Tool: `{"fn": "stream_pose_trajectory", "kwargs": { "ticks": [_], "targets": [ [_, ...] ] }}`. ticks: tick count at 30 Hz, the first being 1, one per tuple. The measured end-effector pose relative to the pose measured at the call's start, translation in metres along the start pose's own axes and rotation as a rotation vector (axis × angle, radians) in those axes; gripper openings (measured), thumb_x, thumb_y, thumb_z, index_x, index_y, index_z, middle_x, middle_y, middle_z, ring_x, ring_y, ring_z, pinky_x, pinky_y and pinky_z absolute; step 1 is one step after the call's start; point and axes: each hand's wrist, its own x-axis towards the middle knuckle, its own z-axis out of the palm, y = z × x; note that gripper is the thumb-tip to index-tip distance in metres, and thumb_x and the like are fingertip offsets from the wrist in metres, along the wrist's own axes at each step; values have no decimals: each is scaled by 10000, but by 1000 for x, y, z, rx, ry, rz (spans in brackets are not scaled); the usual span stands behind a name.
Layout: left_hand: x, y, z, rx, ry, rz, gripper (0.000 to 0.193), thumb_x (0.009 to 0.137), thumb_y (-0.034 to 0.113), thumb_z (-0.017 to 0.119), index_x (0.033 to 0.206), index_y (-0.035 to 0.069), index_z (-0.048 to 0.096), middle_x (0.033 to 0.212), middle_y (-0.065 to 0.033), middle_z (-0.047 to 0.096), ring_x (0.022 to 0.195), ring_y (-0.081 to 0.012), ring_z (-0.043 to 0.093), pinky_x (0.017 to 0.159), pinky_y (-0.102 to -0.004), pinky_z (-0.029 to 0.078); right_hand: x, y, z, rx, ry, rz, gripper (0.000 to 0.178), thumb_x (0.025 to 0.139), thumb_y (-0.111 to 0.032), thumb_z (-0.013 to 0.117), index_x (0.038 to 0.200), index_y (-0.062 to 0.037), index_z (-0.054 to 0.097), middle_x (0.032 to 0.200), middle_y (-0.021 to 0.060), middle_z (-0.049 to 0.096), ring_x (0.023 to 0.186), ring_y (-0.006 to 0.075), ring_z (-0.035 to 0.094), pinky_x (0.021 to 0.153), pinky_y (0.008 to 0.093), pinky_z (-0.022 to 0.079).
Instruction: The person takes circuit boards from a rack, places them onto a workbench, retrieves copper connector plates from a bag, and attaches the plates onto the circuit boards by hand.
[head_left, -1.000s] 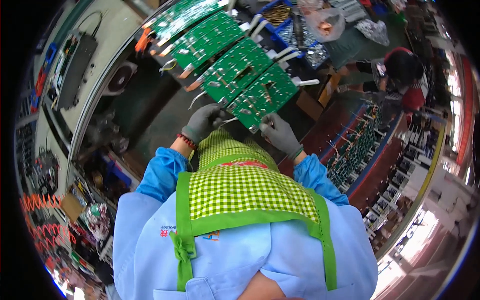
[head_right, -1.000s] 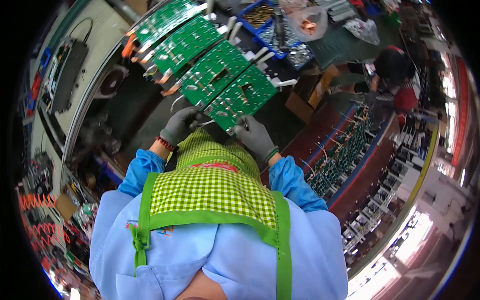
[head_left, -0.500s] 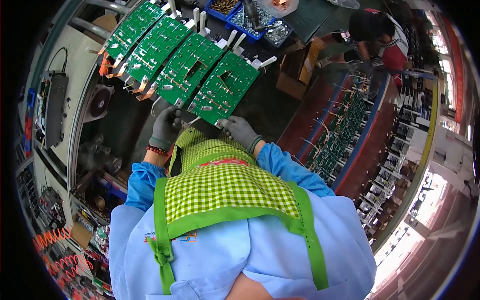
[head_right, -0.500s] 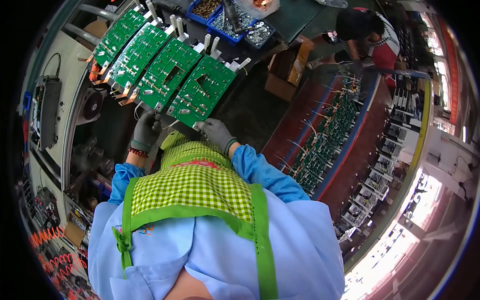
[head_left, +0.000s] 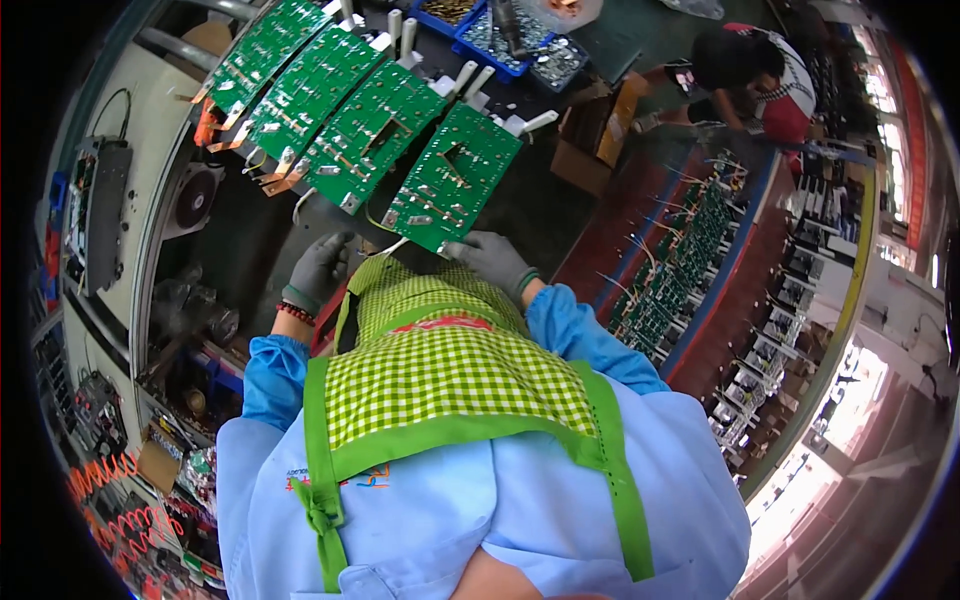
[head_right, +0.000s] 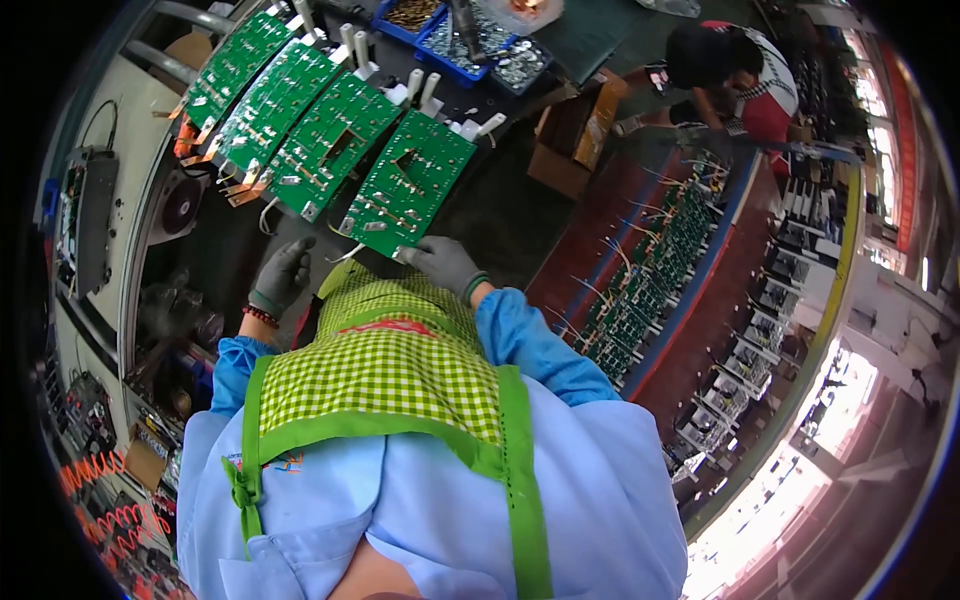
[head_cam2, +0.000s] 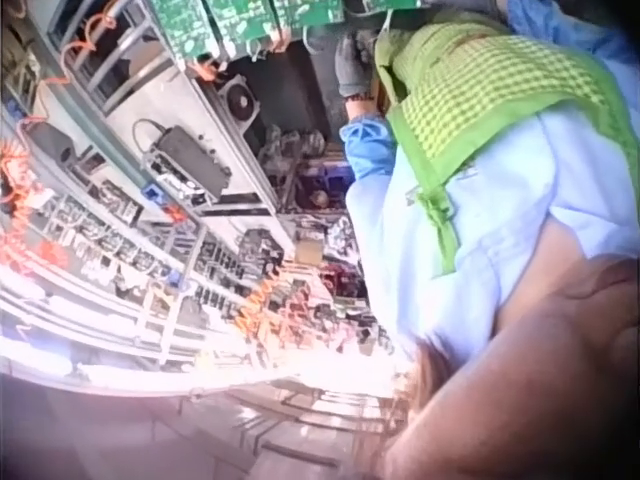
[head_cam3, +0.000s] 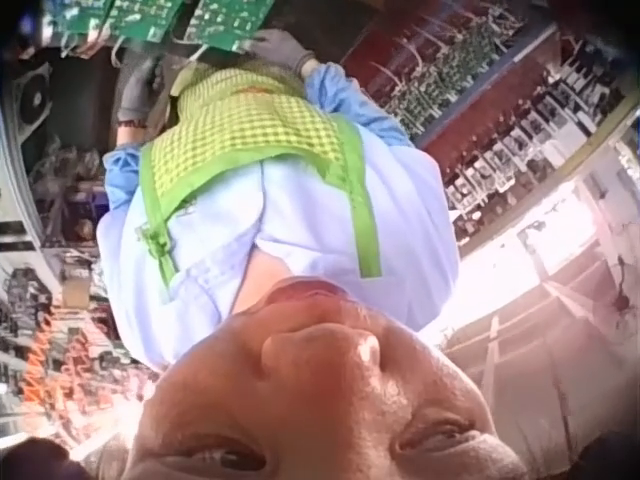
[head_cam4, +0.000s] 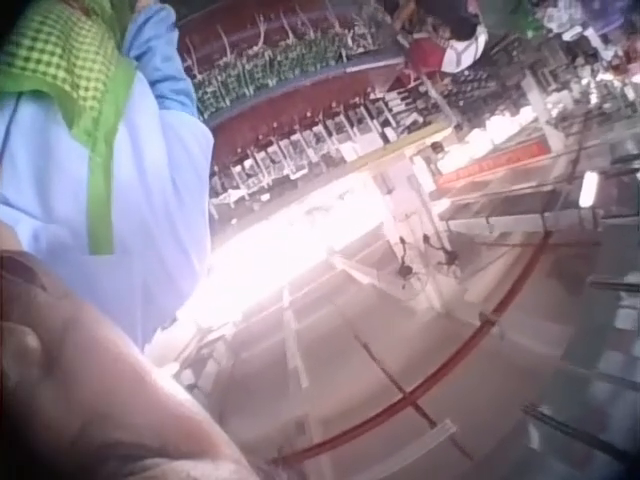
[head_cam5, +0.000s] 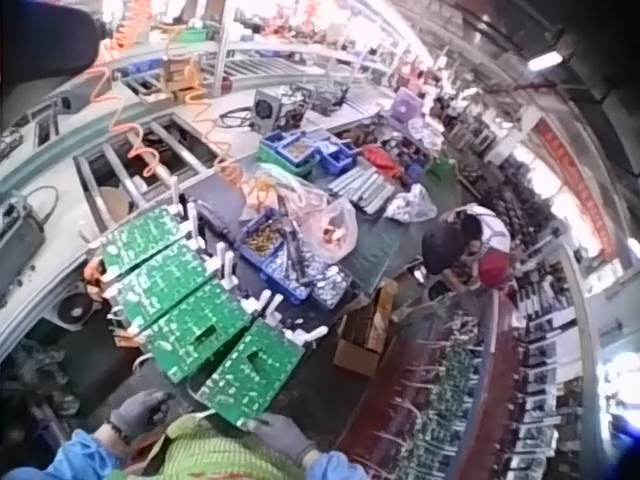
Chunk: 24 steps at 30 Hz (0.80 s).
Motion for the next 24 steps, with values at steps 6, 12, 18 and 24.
{"fn": "stream_pose_trajectory", "kwargs": {
  "ticks": [6,12,18,24],
  "targets": [
    [-15,-5,4,-143,94,79,347,943,160,498,1245,-11,485,915,-42,549,725,-103,484,609,-217,420,-34,-35,-47,-388,-156,-174,467,729,-347,708,1042,-10,626,790,113,641,705,196,615,656,320,480],
    [-15,3,5,-306,40,118,334,921,104,489,1222,-34,457,959,-95,551,756,-140,504,646,-245,433,-26,-107,0,-583,-245,-408,698,783,-382,643,1364,-70,412,768,126,628,678,259,612,655,357,485],
    [-16,11,25,-282,28,168,305,919,116,516,1190,-13,461,948,-75,562,740,-127,516,628,-235,451,34,-110,83,-1042,-157,-244,874,776,-447,605,1381,81,260,925,260,634,889,367,630,788,405,499],
    [23,-15,6,-314,37,181,170,952,194,516,1022,40,537,871,-26,566,690,-76,513,578,-197,450,46,-99,106,-1069,-276,-56,460,777,-381,578,1012,6,660,1074,211,640,971,348,631,848,420,500]
  ]
}}
